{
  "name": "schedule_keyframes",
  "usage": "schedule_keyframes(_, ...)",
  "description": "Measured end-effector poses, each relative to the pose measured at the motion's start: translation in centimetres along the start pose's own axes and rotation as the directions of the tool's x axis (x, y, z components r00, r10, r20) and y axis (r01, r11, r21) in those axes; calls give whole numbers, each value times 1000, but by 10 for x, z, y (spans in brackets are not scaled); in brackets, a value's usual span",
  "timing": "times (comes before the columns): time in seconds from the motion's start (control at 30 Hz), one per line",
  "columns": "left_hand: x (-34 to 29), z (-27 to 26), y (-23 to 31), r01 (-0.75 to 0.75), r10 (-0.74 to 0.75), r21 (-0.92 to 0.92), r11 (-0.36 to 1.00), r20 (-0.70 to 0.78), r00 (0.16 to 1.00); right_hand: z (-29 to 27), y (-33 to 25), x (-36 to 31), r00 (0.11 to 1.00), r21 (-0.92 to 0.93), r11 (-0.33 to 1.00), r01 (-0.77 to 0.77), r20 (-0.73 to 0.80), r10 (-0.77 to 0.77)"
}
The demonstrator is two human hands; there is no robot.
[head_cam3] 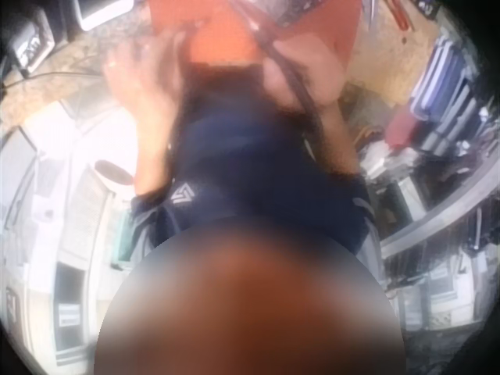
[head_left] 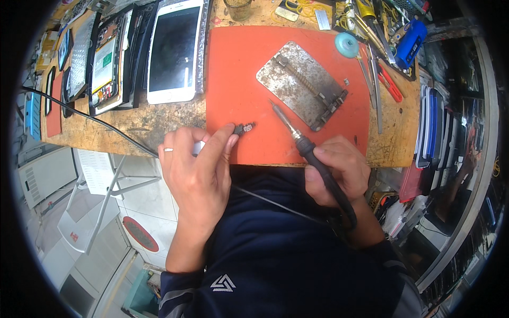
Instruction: The person solders a small electronic component on a red mat using a soldering iron and solder wire, then switches to a hot air gun to reflow solder on the same component. The person uses tweezers to hold the component and applies flux from a small container.
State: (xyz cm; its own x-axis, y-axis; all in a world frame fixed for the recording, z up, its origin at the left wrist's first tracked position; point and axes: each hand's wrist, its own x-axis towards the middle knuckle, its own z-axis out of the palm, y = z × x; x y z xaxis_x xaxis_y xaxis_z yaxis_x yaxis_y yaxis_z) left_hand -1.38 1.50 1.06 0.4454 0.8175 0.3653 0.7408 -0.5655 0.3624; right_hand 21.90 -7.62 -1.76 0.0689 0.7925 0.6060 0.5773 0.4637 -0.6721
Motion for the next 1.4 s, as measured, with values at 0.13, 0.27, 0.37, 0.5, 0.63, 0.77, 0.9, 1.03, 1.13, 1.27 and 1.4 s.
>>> schedule_keyframes(0.13, 1, -1, 1, 2, -2, 9, 1000, 9, 1000, 1, 2, -1, 1000, 4, 1000, 12, -11, -12)
schedule_keyframes(0.27, 1, -1, 0, 4, -4, 4, 1000, 7, 1000, 1, 3, -4, 999, 0, 1000, 16, -31, -16)
schedule_keyframes(0.37, 2, 1, 0, -1, 1, -13, 1000, 0, 1000, 4, 2, -8, 994, 23, 999, -25, -102, 27)
schedule_keyframes(0.5, 9, 0, -2, -10, 11, -59, 998, 5, 1000, -9, 1, -15, 957, -95, 995, -24, -289, -5)
schedule_keyframes(0.63, 9, -3, -4, -5, 14, -123, 992, 77, 997, -63, 4, -23, 940, -486, 854, -186, -342, 10)
schedule_keyframes(0.77, 9, -1, -7, -19, 32, -168, 986, 73, 997, -107, 26, -25, 920, -643, 699, -313, -388, 54)
schedule_keyframes(0.9, 10, 2, -12, -73, 73, -139, 988, -4, 997, -122, 42, -35, 931, -711, 608, -353, -331, 153)
schedule_keyframes(1.03, 8, 0, -24, -3, -12, -234, 972, -62, 998, -129, 36, -36, 908, -710, 580, -400, -222, 355)
schedule_keyframes(1.13, 5, -7, -36, 99, -143, -367, 925, -96, 985, -122, 9, -17, 894, -741, 503, -444, -334, 297)
schedule_keyframes(1.27, 5, -11, -46, 206, -278, -532, 821, -59, 959, -89, -67, 17, 767, -88, 922, -378, -588, 258)
schedule_keyframes(1.4, 18, 1, -39, 139, -219, -551, 823, -82, 972, -67, -131, 52, 928, 446, 889, 104, -365, 74)
